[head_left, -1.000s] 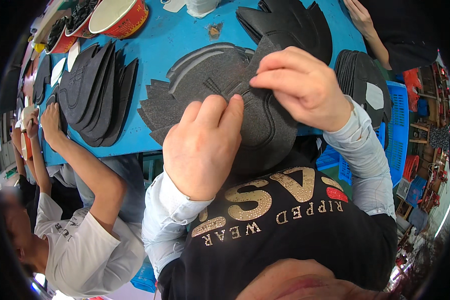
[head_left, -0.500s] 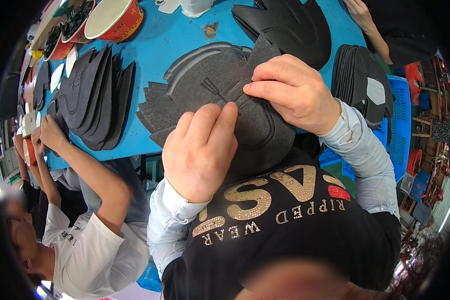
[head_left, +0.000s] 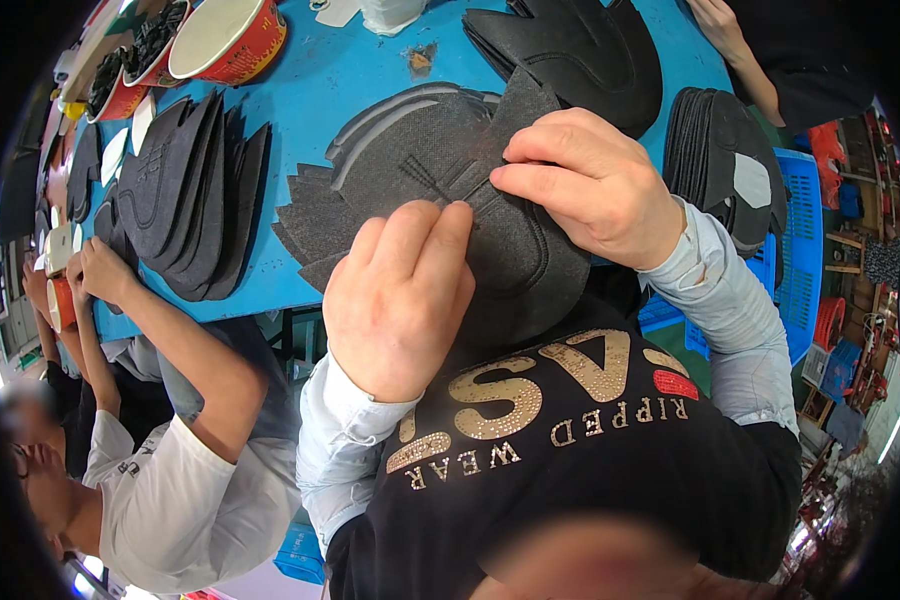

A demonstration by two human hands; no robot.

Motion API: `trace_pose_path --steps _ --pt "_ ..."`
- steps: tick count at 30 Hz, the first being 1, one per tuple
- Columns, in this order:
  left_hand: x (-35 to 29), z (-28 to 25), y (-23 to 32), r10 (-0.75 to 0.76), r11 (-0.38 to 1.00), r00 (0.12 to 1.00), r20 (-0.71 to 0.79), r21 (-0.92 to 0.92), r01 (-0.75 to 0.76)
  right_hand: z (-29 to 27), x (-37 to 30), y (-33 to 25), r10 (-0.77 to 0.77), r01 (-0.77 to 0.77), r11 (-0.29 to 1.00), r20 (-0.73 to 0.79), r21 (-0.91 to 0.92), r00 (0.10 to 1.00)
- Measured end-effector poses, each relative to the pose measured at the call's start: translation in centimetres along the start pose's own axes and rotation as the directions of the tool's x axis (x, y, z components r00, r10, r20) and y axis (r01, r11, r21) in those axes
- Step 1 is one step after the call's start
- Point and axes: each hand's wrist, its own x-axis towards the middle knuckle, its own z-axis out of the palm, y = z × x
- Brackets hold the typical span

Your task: The person removes small rubber inserts from slots on shoe upper components by hand and stacks the processed shoe pieces.

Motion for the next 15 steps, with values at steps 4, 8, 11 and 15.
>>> trace_pose_path --steps 4,8,11,15 --pt "0.19 0.17 -0.23 -0.012 0.999 0.999 -0.037 -0.036 0.011 0.01 0.07 0.23 -0.003 0.003 1.0 0.017 -0.01 1.0" --pt "0.37 0.02 -0.19 0.01 1.0 1.0 -0.002 -0.022 -0.01 -0.16 0.34 0.17 0.002 0.0 0.999 0.049 -0.044 0.999" --pt "0.48 -0.5 0.17 -0.019 1.0 0.998 0.061 0.019 0.018 -0.2 0.88 0.11 0.016 -0.004 0.994 0.114 -0.109 0.993" --pt "0.56 -0.54 -0.06 -0.002 1.0 0.999 0.048 0.011 0.002 -0.55 0.84 0.39 0.012 0.0 0.995 0.126 -0.097 0.992"
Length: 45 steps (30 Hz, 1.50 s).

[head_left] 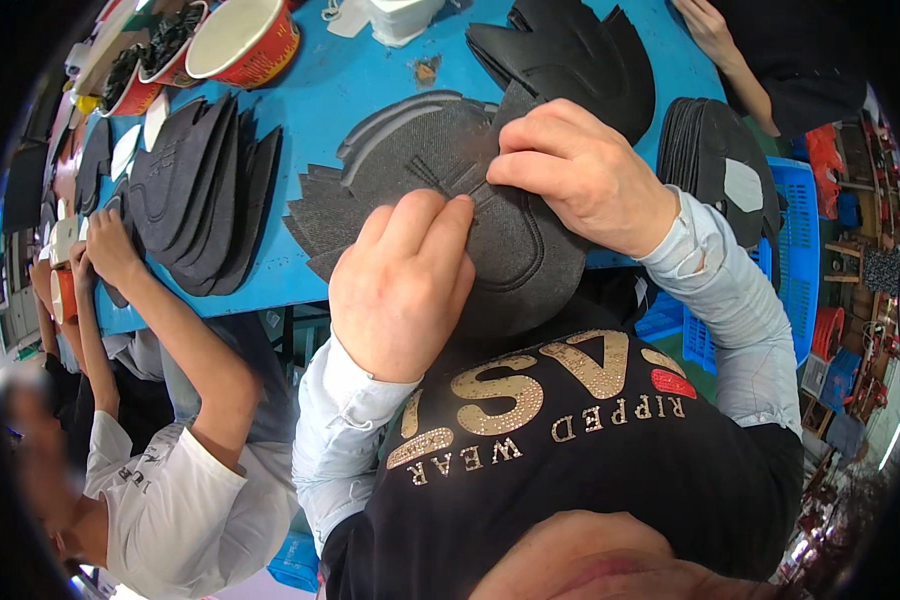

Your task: The person removes small rubber inserts from slots on shoe upper components by hand and stacks the processed shoe pieces.

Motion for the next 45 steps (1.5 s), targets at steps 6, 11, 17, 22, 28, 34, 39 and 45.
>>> trace_pose_path --steps 6,11,17,22,28,34,39,45 --pt "-2.3 -2.1 1.4 -0.136 0.637 0.99 -0.047 -0.769 0.051 -2.4 -1.0 -4.7 0.339 -0.202 0.765 -0.116 0.611 0.934" --pt "-3.0 -1.7 1.9 -0.098 0.544 0.988 -0.116 -0.838 -0.044 -0.9 -0.9 -7.9 0.346 -0.255 0.482 0.086 0.838 0.934" --pt "-3.7 -1.2 2.2 -0.155 0.573 0.964 -0.215 -0.815 -0.09 -0.9 -1.2 -8.1 0.223 -0.116 0.624 -0.034 0.772 0.974" --pt "-3.9 -0.7 2.4 -0.198 0.571 0.943 -0.267 -0.814 -0.111 -0.5 -1.1 -8.2 0.275 -0.108 0.577 -0.067 0.81 0.959" --pt "-4.2 -1.9 3.2 -0.234 0.746 0.936 -0.261 -0.666 0.0 -0.5 -0.7 -8.4 0.382 -0.146 0.569 -0.103 0.809 0.918" --pt "-4.8 -2.2 1.4 -0.171 0.972 0.938 -0.302 -0.205 0.112 -1.3 2.8 -4.0 0.342 -0.385 0.723 0.186 0.574 0.921" --pt "-5.5 -1.0 0.5 -0.163 0.98 0.965 -0.206 -0.145 0.135 -0.1 4.5 -3.2 0.115 -0.285 0.844 0.366 0.454 0.924" --pt "-4.8 -1.1 0.3 -0.132 0.986 0.969 -0.209 -0.124 0.107 0.6 4.8 -3.4 0.186 -0.285 0.906 0.313 0.312 0.932"
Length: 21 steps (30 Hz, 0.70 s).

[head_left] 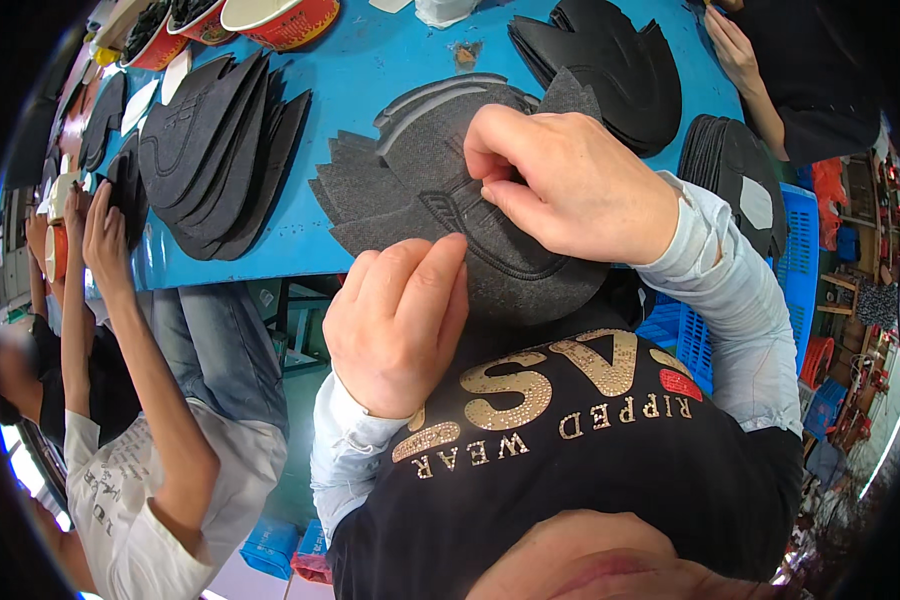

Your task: The person removes small rubber inserts from slots on shoe upper components by hand and stacks the processed shoe pieces.

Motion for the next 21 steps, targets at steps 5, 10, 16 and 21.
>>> trace_pose_path --steps 5,10,16,21 --pt "0.8 0.3 -0.1 0.079 0.988 0.997 -0.007 0.13 -0.078 -0.3 0.2 0.0 0.039 -0.041 0.993 0.023 0.106 0.999" --pt "1.5 0.5 0.3 0.064 0.972 0.993 0.099 0.22 -0.085 0.2 -0.1 -0.1 0.034 -0.033 0.999 -0.033 0.027 0.999" --pt "1.8 -0.2 1.2 -0.07 0.982 0.968 0.242 0.187 0.024 -1.4 -0.8 0.7 0.002 0.003 0.997 -0.061 0.074 0.998" --pt "1.7 0.6 0.3 0.035 0.981 0.985 0.167 0.182 -0.066 -0.1 -2.2 1.6 -0.18 0.152 0.978 -0.212 -0.14 0.961"
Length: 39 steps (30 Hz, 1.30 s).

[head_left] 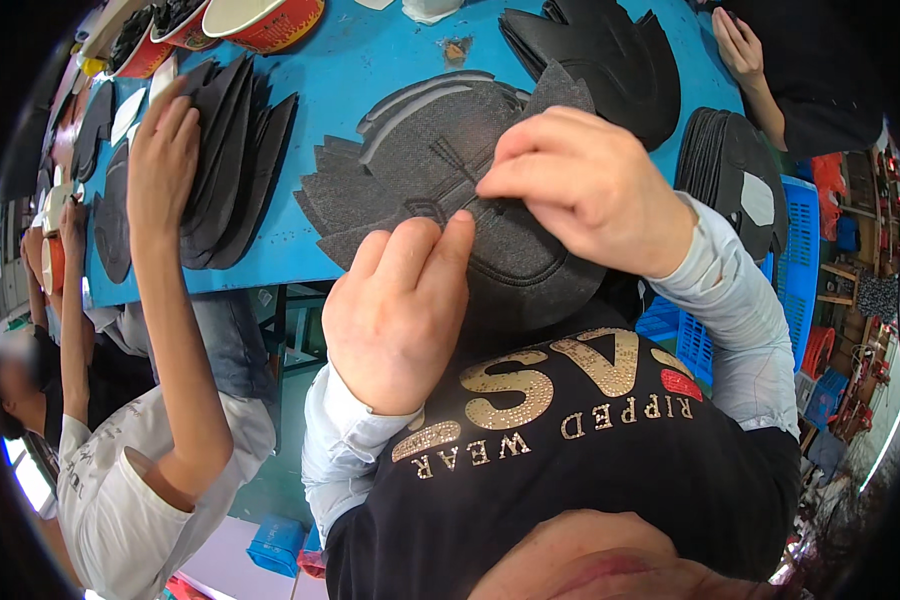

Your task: The person removes small rubber inserts from slots on shoe upper components by hand and stacks the processed shoe pieces.

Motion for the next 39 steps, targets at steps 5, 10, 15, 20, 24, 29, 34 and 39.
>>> trace_pose_path --steps 5,10,15,20,24,29,34,39 --pt "0.1 0.0 0.0 -0.044 0.999 0.999 -0.015 -0.028 0.044 1.1 -0.8 -0.5 -0.081 0.083 0.988 0.017 -0.132 0.997" --pt "0.2 0.0 0.0 -0.073 0.996 0.997 -0.022 -0.054 0.072 1.4 -1.0 -1.1 -0.059 0.076 0.954 0.069 -0.291 0.996" --pt "-0.4 -0.6 -0.4 -0.234 0.915 0.962 -0.139 -0.367 0.17 1.2 -1.9 -0.1 -0.055 0.062 0.998 -0.212 0.025 0.976" --pt "-1.8 -0.7 1.5 -0.344 0.357 0.929 -0.139 -0.934 -0.007 0.6 -3.0 -4.9 0.211 -0.116 0.728 -0.059 0.676 0.976" --pt "-1.4 -0.1 1.5 -0.245 0.465 0.941 -0.232 -0.88 -0.096 1.7 -3.1 -5.6 0.342 -0.22 0.54 0.027 0.812 0.939" --pt "-1.5 0.0 1.9 -0.224 0.592 0.934 -0.28 -0.8 -0.098 1.5 -2.8 -5.3 0.037 0.081 0.896 -0.256 0.437 0.966" --pt "-1.1 0.1 1.7 -0.214 0.624 0.936 -0.28 -0.777 -0.09 1.6 -3.1 -5.6 0.258 -0.115 0.72 -0.11 0.684 0.96" --pt "-0.8 0.0 1.2 -0.132 0.632 0.947 -0.294 -0.761 -0.149 1.5 -3.4 -5.2 0.304 -0.175 0.525 0.009 0.833 0.953"
